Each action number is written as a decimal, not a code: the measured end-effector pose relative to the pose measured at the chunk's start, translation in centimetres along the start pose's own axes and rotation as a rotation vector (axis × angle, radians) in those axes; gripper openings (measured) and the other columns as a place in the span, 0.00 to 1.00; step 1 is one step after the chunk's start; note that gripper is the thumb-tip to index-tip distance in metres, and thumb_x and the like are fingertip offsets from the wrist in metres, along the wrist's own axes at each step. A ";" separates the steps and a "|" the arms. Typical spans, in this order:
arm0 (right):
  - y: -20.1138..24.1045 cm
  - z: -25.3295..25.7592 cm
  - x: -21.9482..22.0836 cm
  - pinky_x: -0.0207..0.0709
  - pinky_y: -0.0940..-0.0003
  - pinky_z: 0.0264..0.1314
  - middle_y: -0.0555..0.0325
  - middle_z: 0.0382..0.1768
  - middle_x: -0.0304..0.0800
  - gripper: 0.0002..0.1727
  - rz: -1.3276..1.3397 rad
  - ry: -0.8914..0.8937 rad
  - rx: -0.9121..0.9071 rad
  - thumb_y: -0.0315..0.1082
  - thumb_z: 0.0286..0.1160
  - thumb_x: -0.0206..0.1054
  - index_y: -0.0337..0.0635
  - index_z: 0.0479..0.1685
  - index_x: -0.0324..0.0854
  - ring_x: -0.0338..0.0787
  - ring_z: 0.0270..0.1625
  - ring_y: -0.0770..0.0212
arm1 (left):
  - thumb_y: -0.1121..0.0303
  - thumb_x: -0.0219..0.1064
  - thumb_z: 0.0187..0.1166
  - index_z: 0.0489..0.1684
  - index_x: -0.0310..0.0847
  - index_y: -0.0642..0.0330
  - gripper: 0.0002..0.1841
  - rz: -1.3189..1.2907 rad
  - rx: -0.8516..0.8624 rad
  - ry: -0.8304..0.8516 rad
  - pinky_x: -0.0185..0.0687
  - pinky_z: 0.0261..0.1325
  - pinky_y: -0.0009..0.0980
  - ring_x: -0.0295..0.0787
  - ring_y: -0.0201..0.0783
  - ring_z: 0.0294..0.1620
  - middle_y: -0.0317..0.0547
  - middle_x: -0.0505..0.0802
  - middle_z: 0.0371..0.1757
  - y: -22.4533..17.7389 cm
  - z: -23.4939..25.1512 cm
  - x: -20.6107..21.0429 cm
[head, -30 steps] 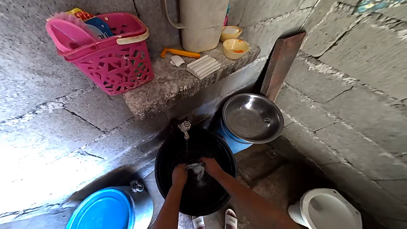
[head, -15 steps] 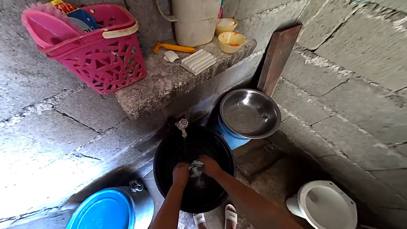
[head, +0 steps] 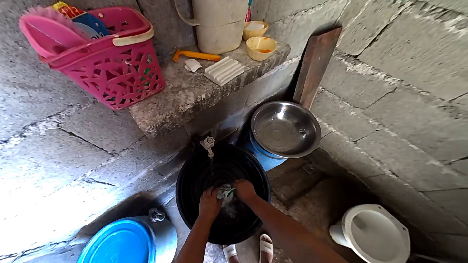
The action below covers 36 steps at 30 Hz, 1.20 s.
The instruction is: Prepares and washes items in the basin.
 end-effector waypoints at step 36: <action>0.1 0.0 -4.4 0.69 0.41 0.76 0.38 0.66 0.86 0.20 -0.067 -0.164 0.002 0.23 0.78 0.61 0.38 0.68 0.82 0.83 0.72 0.39 | 0.61 0.61 0.89 0.80 0.76 0.59 0.24 -0.063 -0.092 0.142 0.59 0.90 0.47 0.66 0.52 0.89 0.55 0.75 0.86 5.1 -4.7 4.3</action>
Point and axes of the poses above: each hand's wrist, its own z-axis towards the middle knuckle, its own x-axis out of the palm, y = z × x, the point moved 8 cm from there along z, towards the middle knuckle
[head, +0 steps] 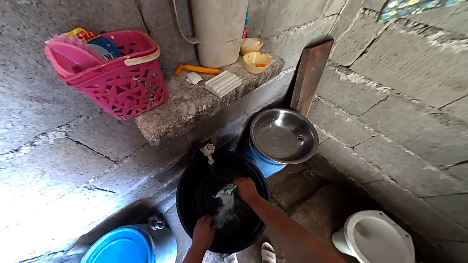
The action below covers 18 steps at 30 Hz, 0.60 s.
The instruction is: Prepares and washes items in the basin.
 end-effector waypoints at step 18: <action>0.7 -0.3 -2.0 0.66 0.43 0.80 0.37 0.65 0.87 0.22 0.033 0.030 0.047 0.28 0.82 0.58 0.41 0.74 0.78 0.82 0.73 0.39 | 0.61 0.60 0.89 0.80 0.77 0.60 0.23 -0.015 -0.017 0.026 0.62 0.89 0.49 0.70 0.53 0.87 0.56 0.80 0.82 0.4 -0.8 0.5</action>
Point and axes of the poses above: each hand's wrist, its own z-axis towards the middle knuckle, its own x-axis out of the palm, y = z × x, the point moved 8 cm from there along z, towards the middle knuckle
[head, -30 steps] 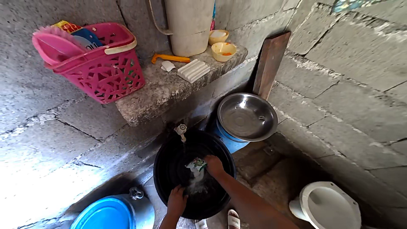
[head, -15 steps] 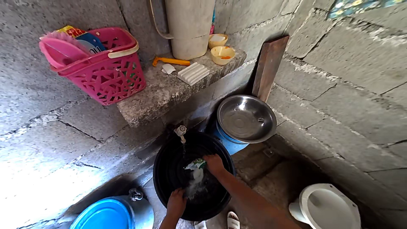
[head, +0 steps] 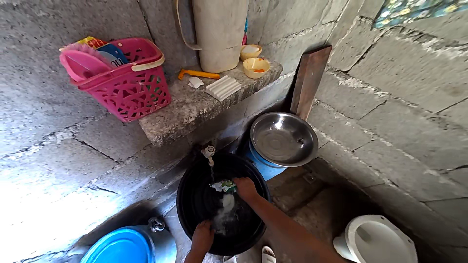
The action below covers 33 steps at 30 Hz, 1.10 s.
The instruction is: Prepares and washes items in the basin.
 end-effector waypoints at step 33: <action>3.2 -2.3 1.2 0.68 0.45 0.80 0.40 0.62 0.90 0.19 0.087 -0.035 -0.193 0.30 0.82 0.62 0.42 0.71 0.83 0.85 0.70 0.40 | 0.79 0.59 0.80 0.68 0.86 0.64 0.19 0.202 0.146 -0.372 0.56 0.91 0.48 0.72 0.50 0.85 0.51 0.83 0.80 -7.3 1.1 -10.0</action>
Point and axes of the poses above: each hand's wrist, its own z-axis towards the middle knuckle, its own x-axis out of the palm, y = z × x, the point moved 8 cm from there along z, towards the middle knuckle
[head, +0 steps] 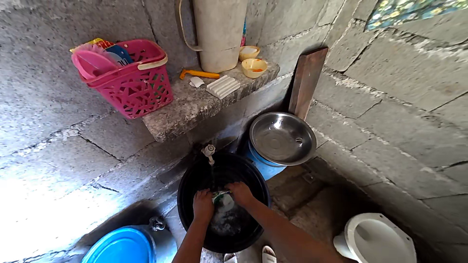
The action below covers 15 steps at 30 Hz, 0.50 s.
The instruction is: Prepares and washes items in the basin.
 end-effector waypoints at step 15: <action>1.1 0.3 0.0 0.69 0.46 0.79 0.46 0.72 0.84 0.19 0.021 -0.043 -0.074 0.30 0.78 0.66 0.41 0.66 0.86 0.81 0.76 0.44 | 0.82 0.60 0.79 0.64 0.88 0.64 0.19 0.001 0.155 -0.106 0.53 0.91 0.52 0.81 0.51 0.79 0.53 0.91 0.69 -1.7 -0.1 0.0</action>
Point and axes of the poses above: each hand's wrist, its own z-axis towards the middle knuckle, its own x-axis out of the palm, y = z × x, the point moved 8 cm from there along z, towards the middle knuckle
